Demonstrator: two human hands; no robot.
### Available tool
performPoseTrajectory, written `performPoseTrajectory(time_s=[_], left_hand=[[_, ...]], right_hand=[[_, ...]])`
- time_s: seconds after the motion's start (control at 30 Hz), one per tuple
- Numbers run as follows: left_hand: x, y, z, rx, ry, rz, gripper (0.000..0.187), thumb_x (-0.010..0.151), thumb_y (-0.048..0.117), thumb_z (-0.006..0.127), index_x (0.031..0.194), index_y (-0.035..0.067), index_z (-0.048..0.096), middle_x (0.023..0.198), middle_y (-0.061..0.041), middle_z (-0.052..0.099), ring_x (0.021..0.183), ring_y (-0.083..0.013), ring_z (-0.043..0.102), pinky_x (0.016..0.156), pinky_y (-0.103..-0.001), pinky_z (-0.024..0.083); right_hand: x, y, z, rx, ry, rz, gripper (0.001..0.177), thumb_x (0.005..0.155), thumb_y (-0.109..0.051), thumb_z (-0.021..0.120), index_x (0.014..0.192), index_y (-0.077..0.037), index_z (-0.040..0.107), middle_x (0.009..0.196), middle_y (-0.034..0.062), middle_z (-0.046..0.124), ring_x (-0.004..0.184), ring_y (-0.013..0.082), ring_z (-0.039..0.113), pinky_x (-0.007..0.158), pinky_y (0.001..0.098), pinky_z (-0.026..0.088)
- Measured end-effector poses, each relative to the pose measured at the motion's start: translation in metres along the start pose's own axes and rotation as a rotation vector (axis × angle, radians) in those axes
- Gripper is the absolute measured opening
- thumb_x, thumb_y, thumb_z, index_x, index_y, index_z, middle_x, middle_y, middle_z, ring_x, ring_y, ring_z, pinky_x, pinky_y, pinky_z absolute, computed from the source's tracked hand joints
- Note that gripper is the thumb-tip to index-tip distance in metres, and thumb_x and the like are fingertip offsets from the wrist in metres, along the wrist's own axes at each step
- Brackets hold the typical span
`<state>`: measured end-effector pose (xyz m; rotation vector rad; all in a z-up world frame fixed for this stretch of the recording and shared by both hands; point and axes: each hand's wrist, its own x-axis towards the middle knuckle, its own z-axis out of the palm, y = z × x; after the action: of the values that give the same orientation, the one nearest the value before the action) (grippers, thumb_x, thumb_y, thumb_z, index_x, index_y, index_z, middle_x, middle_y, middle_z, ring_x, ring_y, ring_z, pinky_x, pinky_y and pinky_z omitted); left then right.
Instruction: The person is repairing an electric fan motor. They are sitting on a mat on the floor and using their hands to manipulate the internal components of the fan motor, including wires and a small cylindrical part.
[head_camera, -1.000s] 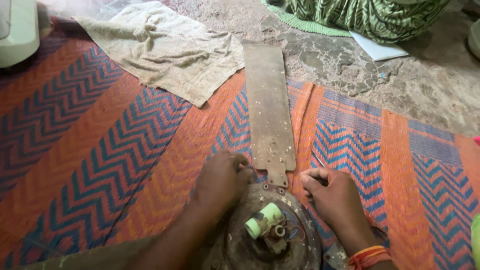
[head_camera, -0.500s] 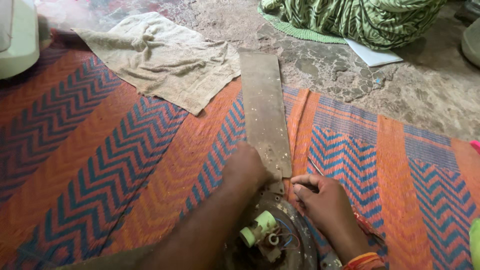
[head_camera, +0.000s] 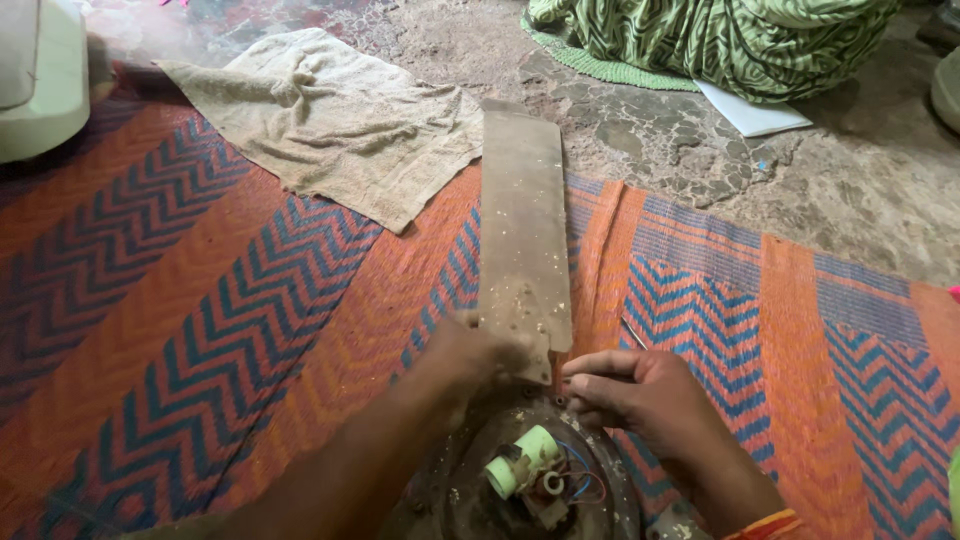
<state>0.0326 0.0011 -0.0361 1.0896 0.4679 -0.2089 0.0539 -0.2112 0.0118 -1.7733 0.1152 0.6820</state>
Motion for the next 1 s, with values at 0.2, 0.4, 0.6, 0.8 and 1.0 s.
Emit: performPoseTrajectory(time_s=[0.2,0.4,0.6,0.8,1.0], left_hand=[[-0.024,-0.014,0.004,-0.053,0.028,0.102,0.038,0.077,-0.008,0.073,0.115,-0.006,0.067,0.095,-0.018,0.077,0.076,-0.0247,0.075,0.068,-0.036,0.063],[-0.011,-0.017,0.013,0.017,0.065,0.097,0.038,0.078,-0.006,0.073,0.115,-0.007,0.065,0.093,-0.017,0.075,0.073,-0.0253,0.074,0.062,-0.036,0.063],[-0.011,-0.017,0.020,0.103,0.106,0.073,0.039,0.079,-0.007,0.073,0.117,-0.004,0.065,0.093,-0.016,0.074,0.074,-0.0243,0.074,0.061,-0.035,0.061],[-0.013,-0.013,0.027,0.011,0.057,0.058,0.039,0.080,-0.008,0.070,0.119,-0.004,0.062,0.093,-0.016,0.074,0.073,-0.0246,0.075,0.062,-0.036,0.063],[-0.016,-0.010,0.030,-0.005,0.065,0.020,0.039,0.083,-0.006,0.070,0.121,-0.005,0.060,0.095,-0.015,0.071,0.073,-0.0234,0.074,0.062,-0.036,0.065]], right_hand=[[-0.001,-0.002,0.002,-0.158,0.010,-0.020,0.026,0.085,-0.011,0.076,0.105,0.004,0.081,0.085,0.0095,0.082,0.070,0.0149,0.073,0.068,0.0305,0.059],[-0.005,-0.009,0.003,-0.284,-0.005,-0.044,0.023,0.085,-0.012,0.077,0.102,0.002,0.082,0.078,0.0110,0.078,0.066,0.0157,0.069,0.065,0.0315,0.057],[-0.010,-0.013,0.009,-0.336,0.022,-0.043,0.022,0.081,-0.013,0.080,0.098,0.001,0.083,0.079,0.0071,0.081,0.069,0.0122,0.070,0.067,0.0286,0.056],[-0.012,-0.018,0.008,-0.425,0.047,-0.062,0.021,0.081,-0.015,0.082,0.097,-0.001,0.083,0.077,0.0065,0.080,0.067,0.0107,0.070,0.064,0.0276,0.056],[-0.013,-0.020,0.009,-0.363,0.068,-0.081,0.022,0.076,-0.010,0.081,0.094,0.003,0.083,0.074,0.0094,0.079,0.063,0.0132,0.069,0.061,0.0288,0.056]])
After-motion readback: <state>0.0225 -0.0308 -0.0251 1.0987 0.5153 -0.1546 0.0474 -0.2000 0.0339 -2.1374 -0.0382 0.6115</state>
